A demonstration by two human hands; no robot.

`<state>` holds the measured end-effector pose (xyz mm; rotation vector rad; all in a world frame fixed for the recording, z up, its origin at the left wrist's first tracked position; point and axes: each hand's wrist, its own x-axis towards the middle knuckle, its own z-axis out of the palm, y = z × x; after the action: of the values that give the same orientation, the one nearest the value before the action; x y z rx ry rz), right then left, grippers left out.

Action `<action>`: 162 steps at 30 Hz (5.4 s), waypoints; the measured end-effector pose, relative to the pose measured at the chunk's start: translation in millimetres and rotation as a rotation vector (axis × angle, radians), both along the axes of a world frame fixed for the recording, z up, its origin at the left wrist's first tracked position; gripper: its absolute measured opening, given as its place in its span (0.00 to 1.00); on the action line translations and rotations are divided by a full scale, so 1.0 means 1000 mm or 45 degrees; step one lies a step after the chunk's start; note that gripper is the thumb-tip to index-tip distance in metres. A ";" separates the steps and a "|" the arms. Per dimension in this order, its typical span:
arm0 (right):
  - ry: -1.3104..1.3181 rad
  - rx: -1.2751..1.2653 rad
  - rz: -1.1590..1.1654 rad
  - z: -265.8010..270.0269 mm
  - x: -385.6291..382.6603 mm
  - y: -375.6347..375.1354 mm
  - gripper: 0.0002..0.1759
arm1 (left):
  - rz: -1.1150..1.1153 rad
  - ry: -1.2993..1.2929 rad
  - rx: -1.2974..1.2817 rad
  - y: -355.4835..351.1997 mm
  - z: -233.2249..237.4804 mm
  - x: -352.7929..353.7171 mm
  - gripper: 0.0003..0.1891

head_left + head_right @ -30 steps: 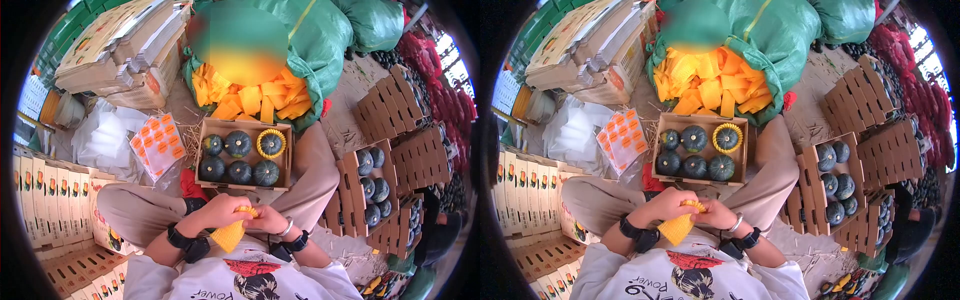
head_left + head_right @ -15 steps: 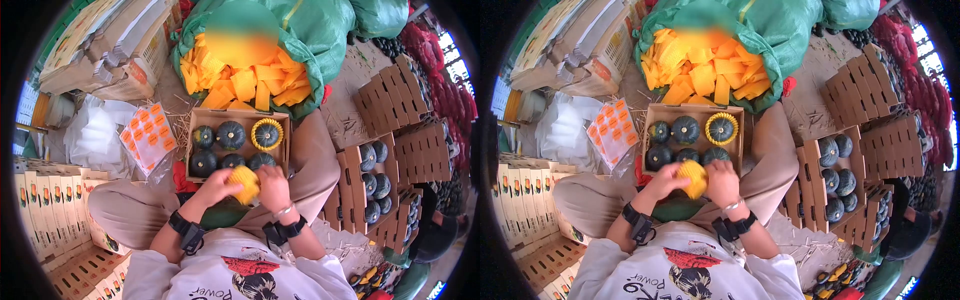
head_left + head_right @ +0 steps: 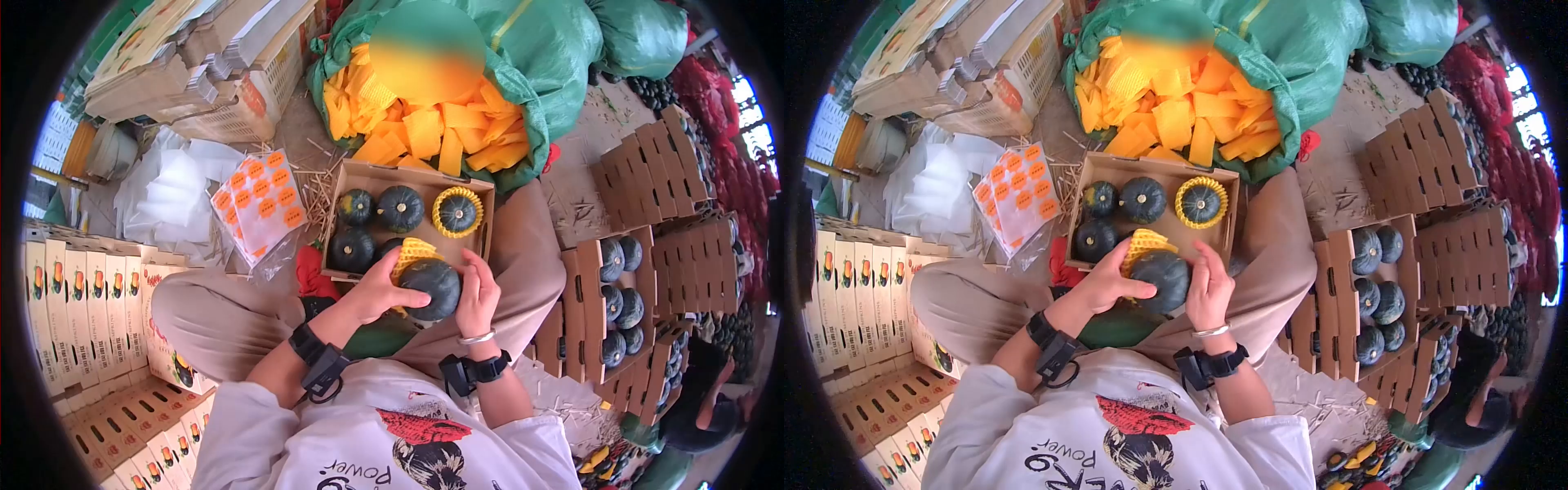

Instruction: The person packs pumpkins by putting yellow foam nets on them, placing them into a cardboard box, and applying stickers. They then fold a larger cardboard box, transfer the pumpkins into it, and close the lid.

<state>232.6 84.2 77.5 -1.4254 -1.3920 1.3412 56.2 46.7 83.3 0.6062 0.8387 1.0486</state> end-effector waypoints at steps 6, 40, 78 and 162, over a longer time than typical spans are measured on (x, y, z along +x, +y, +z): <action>0.928 -0.669 0.281 -0.008 -0.009 -0.020 0.20 | -0.077 -0.788 -0.049 -0.027 0.020 0.007 0.39; -1.026 0.247 0.509 -0.010 0.069 0.044 0.14 | -0.304 1.848 0.735 0.078 -0.061 0.080 0.41; -0.051 -0.073 1.095 0.031 0.008 -0.046 0.08 | -0.379 1.204 0.358 -0.039 0.054 -0.013 0.16; -1.823 0.964 0.190 -0.140 0.076 0.364 0.26 | 0.535 1.854 0.450 0.065 -0.029 -0.071 0.13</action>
<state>308.1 448.2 -62.3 -1.6848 -2.4757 -0.4701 -14.6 111.5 54.0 1.6059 2.1215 1.0404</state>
